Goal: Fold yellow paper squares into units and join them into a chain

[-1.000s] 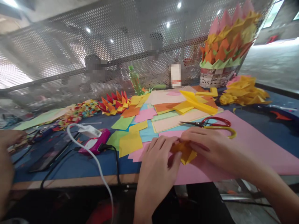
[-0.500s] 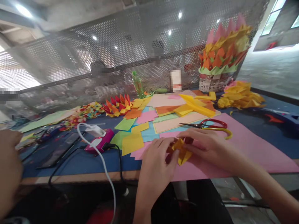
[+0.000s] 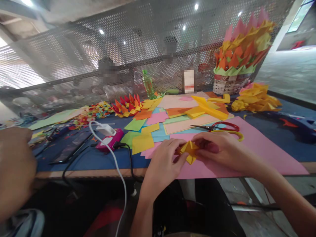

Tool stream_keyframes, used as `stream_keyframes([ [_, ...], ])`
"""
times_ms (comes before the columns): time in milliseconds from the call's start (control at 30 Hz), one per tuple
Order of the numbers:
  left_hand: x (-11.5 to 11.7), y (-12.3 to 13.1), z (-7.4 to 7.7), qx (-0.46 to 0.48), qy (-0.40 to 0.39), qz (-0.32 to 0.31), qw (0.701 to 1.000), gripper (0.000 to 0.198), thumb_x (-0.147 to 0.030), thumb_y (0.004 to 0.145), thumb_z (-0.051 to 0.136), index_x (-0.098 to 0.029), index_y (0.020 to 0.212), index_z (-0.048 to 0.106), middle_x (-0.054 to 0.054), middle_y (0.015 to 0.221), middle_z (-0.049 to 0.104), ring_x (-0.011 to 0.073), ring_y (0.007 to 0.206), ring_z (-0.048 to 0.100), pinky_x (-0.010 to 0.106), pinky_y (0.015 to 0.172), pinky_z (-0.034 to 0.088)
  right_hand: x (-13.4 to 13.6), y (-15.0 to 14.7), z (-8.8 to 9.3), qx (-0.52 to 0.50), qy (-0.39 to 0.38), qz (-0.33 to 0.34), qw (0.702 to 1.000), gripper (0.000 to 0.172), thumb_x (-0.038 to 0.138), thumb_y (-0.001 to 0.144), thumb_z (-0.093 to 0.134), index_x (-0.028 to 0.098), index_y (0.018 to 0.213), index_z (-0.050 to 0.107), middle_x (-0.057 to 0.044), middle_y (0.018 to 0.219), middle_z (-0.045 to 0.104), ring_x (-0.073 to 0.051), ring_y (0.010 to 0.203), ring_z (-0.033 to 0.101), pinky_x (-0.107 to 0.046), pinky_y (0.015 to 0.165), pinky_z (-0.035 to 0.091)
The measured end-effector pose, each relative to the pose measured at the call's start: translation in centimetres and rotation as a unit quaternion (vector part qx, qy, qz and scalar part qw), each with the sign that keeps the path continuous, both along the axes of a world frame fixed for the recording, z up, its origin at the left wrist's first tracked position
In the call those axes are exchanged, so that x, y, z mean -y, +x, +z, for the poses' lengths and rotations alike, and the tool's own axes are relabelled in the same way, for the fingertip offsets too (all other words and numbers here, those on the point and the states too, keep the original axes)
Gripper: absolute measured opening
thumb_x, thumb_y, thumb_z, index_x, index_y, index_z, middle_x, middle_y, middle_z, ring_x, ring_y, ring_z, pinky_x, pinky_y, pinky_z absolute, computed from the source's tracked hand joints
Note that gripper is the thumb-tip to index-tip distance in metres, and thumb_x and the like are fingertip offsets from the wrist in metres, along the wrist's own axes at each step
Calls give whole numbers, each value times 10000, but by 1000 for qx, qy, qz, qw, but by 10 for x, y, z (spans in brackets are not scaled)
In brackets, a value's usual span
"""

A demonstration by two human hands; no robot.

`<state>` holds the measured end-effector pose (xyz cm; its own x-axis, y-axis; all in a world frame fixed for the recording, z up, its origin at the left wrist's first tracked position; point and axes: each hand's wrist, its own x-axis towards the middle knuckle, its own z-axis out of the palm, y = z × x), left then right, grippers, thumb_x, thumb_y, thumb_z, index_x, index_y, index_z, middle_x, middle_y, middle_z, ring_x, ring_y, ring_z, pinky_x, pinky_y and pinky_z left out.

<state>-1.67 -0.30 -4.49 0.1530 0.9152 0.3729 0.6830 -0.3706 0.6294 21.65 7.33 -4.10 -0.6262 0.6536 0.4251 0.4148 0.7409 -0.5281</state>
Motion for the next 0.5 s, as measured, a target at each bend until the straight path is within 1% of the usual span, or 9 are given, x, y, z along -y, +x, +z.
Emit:
stream_keyframes([
  [100,-1,-3,3,-4,-4,-16,1000,239,-155,1000,747,-250,1218,720,25,1182,792,220,1065,723,370,991,579,0,1,0,-6,6,10,1000,238,440,1025,686,239,1132,752,-13,1020,787,-134,828,727,-226,714,547],
  [233,-3,-2,4,4,-1,-16,1000,188,-154,1020,728,-240,1187,719,41,1176,796,217,1044,738,374,1002,595,-1,1,-2,-13,28,17,999,184,388,1022,674,219,1028,747,-22,958,771,-129,783,691,-228,716,532],
  [300,-2,-3,3,9,6,-23,1000,156,-154,1030,719,-236,1163,721,43,1168,793,206,1031,742,360,999,603,-2,1,-2,-13,39,17,999,145,337,1016,668,214,988,740,-17,940,765,-118,755,670,-220,697,511],
  [367,-1,-4,3,9,14,-33,999,139,-169,1025,743,-238,1145,726,43,1170,790,209,1060,739,351,998,608,-3,2,-1,-9,46,21,999,109,270,999,652,218,976,745,-4,928,766,-109,747,666,-212,691,496],
  [433,0,-6,4,4,24,-38,999,133,-209,1015,784,-241,1134,732,42,1179,788,222,1104,730,352,998,610,-4,2,-1,-3,51,26,998,133,209,980,623,225,983,756,5,927,772,-105,765,680,-207,709,496],
  [500,1,-8,4,-7,32,-39,999,101,-241,1033,776,-240,1125,735,35,1166,789,220,1107,726,354,1005,604,-5,2,-1,3,56,26,998,160,186,973,610,227,999,763,6,938,779,-107,783,695,-205,719,500],
])
